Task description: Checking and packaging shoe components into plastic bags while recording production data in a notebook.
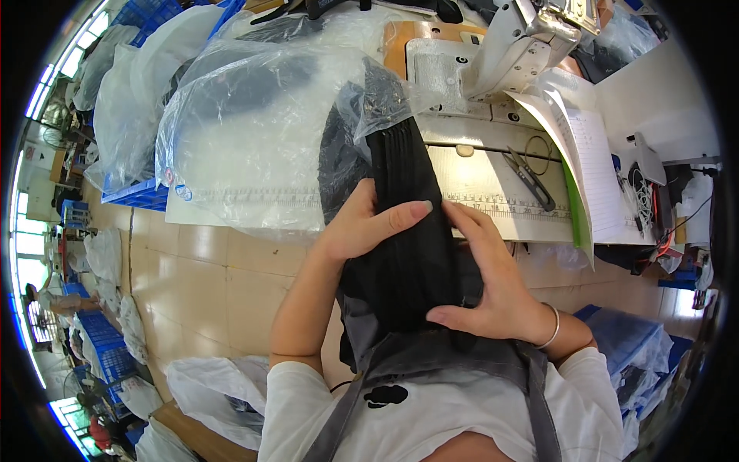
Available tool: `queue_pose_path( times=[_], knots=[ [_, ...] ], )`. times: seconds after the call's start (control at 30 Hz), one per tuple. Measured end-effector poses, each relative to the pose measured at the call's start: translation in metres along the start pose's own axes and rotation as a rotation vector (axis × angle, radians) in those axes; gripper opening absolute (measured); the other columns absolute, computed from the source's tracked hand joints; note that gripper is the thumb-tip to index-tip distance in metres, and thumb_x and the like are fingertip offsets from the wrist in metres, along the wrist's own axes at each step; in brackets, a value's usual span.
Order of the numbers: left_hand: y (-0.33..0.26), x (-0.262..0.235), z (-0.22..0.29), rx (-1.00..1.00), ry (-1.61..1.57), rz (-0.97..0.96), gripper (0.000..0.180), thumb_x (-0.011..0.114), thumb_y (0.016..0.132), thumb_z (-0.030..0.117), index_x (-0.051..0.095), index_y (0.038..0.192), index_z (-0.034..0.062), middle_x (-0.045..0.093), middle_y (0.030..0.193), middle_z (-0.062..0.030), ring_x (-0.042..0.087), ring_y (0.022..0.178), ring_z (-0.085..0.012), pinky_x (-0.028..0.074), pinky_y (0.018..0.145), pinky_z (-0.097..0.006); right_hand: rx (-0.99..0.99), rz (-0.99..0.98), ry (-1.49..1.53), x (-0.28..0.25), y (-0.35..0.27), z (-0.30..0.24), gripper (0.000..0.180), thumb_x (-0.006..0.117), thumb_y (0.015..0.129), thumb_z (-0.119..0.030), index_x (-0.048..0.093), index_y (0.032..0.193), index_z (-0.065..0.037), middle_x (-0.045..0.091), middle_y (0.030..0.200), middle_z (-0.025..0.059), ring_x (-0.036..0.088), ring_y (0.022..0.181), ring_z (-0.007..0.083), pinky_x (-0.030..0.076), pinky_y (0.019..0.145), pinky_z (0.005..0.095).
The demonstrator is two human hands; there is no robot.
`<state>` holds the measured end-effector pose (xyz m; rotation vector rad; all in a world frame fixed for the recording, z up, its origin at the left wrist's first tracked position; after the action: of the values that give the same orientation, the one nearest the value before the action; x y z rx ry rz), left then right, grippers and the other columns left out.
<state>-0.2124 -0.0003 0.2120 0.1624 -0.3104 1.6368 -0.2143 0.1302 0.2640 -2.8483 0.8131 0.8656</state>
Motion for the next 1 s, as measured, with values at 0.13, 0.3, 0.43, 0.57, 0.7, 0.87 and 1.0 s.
queue_pose_path(
  times=[0.13, 0.3, 0.43, 0.57, 0.7, 0.87, 1.0],
  knots=[
    [-0.003, 0.015, 0.001, 0.011, 0.091, -0.086, 0.034, 0.064, 0.083, 0.021, 0.056, 0.106, -0.002, 0.061, 0.097, -0.008, 0.057, 0.089, -0.013, 0.047, 0.077, -0.027, -0.047, 0.011, 0.025, -0.003, -0.001, 0.01, 0.094, 0.072, 0.07, -0.037, 0.019, 0.136, 0.005, 0.026, 0.137, 0.0253, 0.03, 0.126, 0.036, 0.025, 0.103, 0.0389],
    [-0.011, 0.041, 0.006, 0.146, 0.139, -0.228, 0.03, 0.057, 0.087, 0.018, 0.055, 0.109, -0.002, 0.061, 0.1, -0.0098, 0.056, 0.095, -0.0175, 0.044, 0.083, -0.031, -0.01, 0.058, 0.101, -0.005, 0.004, 0.016, 0.096, 0.071, 0.072, -0.031, 0.012, 0.137, 0.007, 0.022, 0.139, 0.0257, 0.028, 0.127, 0.0366, 0.023, 0.104, 0.0387],
    [-0.012, 0.039, -0.001, 0.11, 0.159, -0.259, 0.031, 0.054, 0.089, 0.019, 0.054, 0.111, -0.0017, 0.059, 0.105, -0.0113, 0.055, 0.099, -0.02, 0.043, 0.085, -0.032, -0.023, 0.087, 0.068, -0.003, 0.004, 0.015, 0.095, 0.071, 0.071, -0.028, 0.012, 0.137, 0.007, 0.022, 0.139, 0.026, 0.028, 0.127, 0.0367, 0.023, 0.104, 0.0388],
    [-0.013, 0.039, -0.002, 0.127, 0.132, -0.246, 0.032, 0.052, 0.09, 0.021, 0.054, 0.112, -0.0016, 0.058, 0.108, -0.0115, 0.054, 0.102, -0.0201, 0.041, 0.087, -0.033, -0.029, 0.092, 0.044, -0.003, 0.004, 0.015, 0.095, 0.071, 0.071, -0.026, 0.012, 0.137, 0.007, 0.023, 0.138, 0.0261, 0.029, 0.126, 0.0369, 0.024, 0.103, 0.0389],
    [-0.013, 0.04, -0.001, 0.106, 0.106, -0.226, 0.033, 0.052, 0.09, 0.021, 0.053, 0.113, -0.0018, 0.058, 0.109, -0.011, 0.053, 0.104, -0.0197, 0.04, 0.089, -0.032, -0.025, 0.093, 0.111, -0.004, 0.004, 0.018, 0.094, 0.071, 0.071, -0.025, 0.012, 0.137, 0.008, 0.024, 0.138, 0.0261, 0.03, 0.126, 0.0364, 0.025, 0.103, 0.0387],
    [-0.012, 0.042, -0.001, 0.065, 0.093, -0.21, 0.036, 0.052, 0.09, 0.022, 0.051, 0.116, -0.0027, 0.057, 0.109, -0.0105, 0.052, 0.104, -0.0174, 0.04, 0.089, -0.031, -0.035, 0.171, 0.28, -0.012, 0.004, 0.019, 0.086, 0.066, 0.072, -0.018, 0.014, 0.137, 0.006, 0.027, 0.136, 0.0257, 0.035, 0.123, 0.0361, 0.027, 0.102, 0.0376],
    [-0.012, 0.037, -0.006, 0.069, 0.146, -0.181, 0.041, 0.052, 0.09, 0.025, 0.047, 0.119, -0.0032, 0.057, 0.11, -0.0107, 0.051, 0.102, -0.0152, 0.041, 0.087, -0.03, -0.188, 0.228, 0.049, -0.03, 0.002, 0.007, 0.069, 0.055, 0.073, -0.006, 0.026, 0.135, 0.003, 0.034, 0.132, 0.026, 0.039, 0.12, 0.0375, 0.029, 0.101, 0.0369]
  ],
)
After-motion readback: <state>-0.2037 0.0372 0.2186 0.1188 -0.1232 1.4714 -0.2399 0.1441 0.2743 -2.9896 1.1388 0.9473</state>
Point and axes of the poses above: each hand's wrist, its own y-axis towards the middle knuckle, its own x-axis out of the palm, z = x × y, the point moved 9 cm from there along y, towards the middle knuckle
